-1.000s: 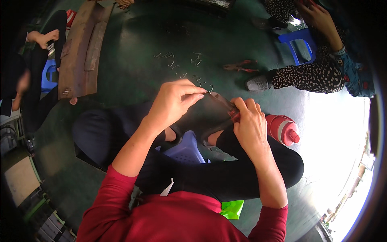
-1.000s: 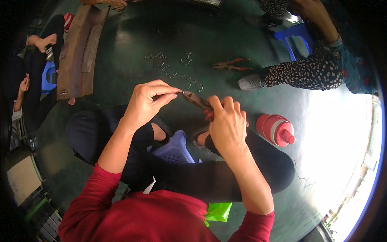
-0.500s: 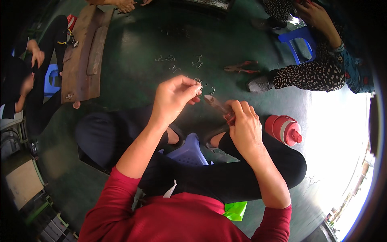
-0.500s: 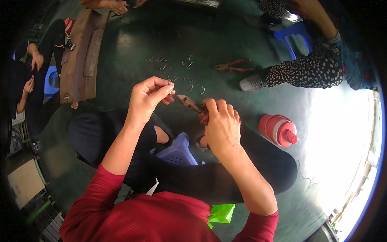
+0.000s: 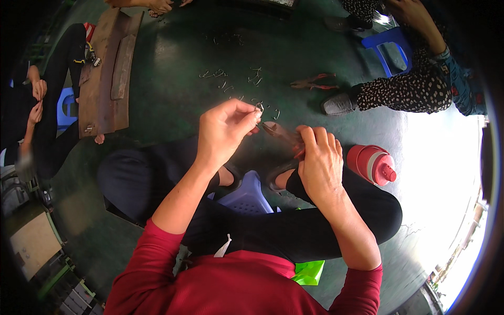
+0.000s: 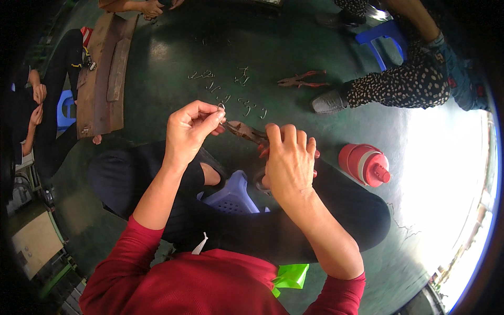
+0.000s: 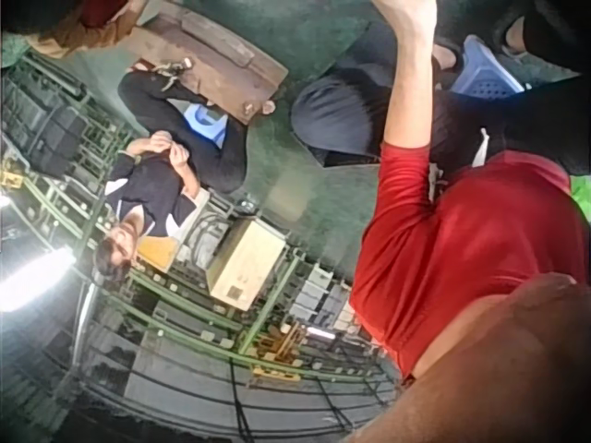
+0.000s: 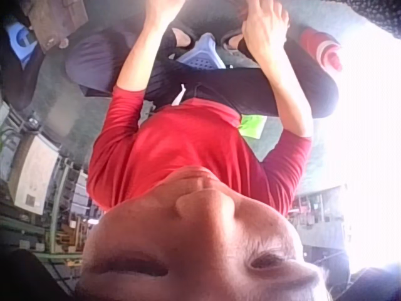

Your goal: The person repeatedly picks up small metal wire pieces from the floor and bends them into hooks using pliers. The bent pieces are placed back on the floor in a growing pile. Other people are seated nearby performing similar tasks.

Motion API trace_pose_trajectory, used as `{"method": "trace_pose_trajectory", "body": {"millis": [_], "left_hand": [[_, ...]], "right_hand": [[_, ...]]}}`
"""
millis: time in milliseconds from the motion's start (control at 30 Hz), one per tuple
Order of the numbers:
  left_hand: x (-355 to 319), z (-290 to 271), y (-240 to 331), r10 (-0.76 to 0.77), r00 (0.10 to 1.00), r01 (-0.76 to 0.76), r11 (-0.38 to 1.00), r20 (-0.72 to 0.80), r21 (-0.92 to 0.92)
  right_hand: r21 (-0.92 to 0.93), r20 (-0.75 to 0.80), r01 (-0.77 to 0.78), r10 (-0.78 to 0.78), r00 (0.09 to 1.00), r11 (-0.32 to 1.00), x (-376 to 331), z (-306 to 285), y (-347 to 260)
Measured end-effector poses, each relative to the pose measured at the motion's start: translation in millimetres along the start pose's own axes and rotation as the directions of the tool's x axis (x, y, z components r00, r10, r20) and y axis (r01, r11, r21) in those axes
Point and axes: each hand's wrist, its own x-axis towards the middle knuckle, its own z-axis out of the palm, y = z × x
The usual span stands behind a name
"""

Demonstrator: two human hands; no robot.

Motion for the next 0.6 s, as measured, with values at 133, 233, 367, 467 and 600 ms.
{"method": "trace_pose_trajectory", "body": {"millis": [133,233,367,467,600], "left_hand": [[0.1,0.4,0.0,0.004,1.0,-0.004,1.0,0.001,-0.006],[-0.6,0.5,0.4,0.001,1.0,-0.001,1.0,0.003,0.001],[-1.7,1.5,0.8,0.017,1.0,-0.017,1.0,0.007,-0.008],[-1.8,-0.4,2.8,0.002,0.999,-0.003,0.999,0.034,0.039],[0.6,-2.0,5.9,0.012,0.985,0.002,0.996,0.17,-0.084]], "right_hand": [[-0.013,0.01,-0.009,0.009,1.0,1.0,0.4,0.0,1.0],[-0.005,0.014,-0.011,0.011,1.0,1.0,0.1,-0.2,0.6],[-0.004,0.033,-0.007,0.007,0.999,1.0,0.6,-2.0,-0.7],[0.033,0.095,-0.036,0.033,0.995,0.999,0.5,-6.0,-2.0],[0.11,0.124,-0.069,0.055,0.991,0.992,1.6,-9.0,-3.4]]}}
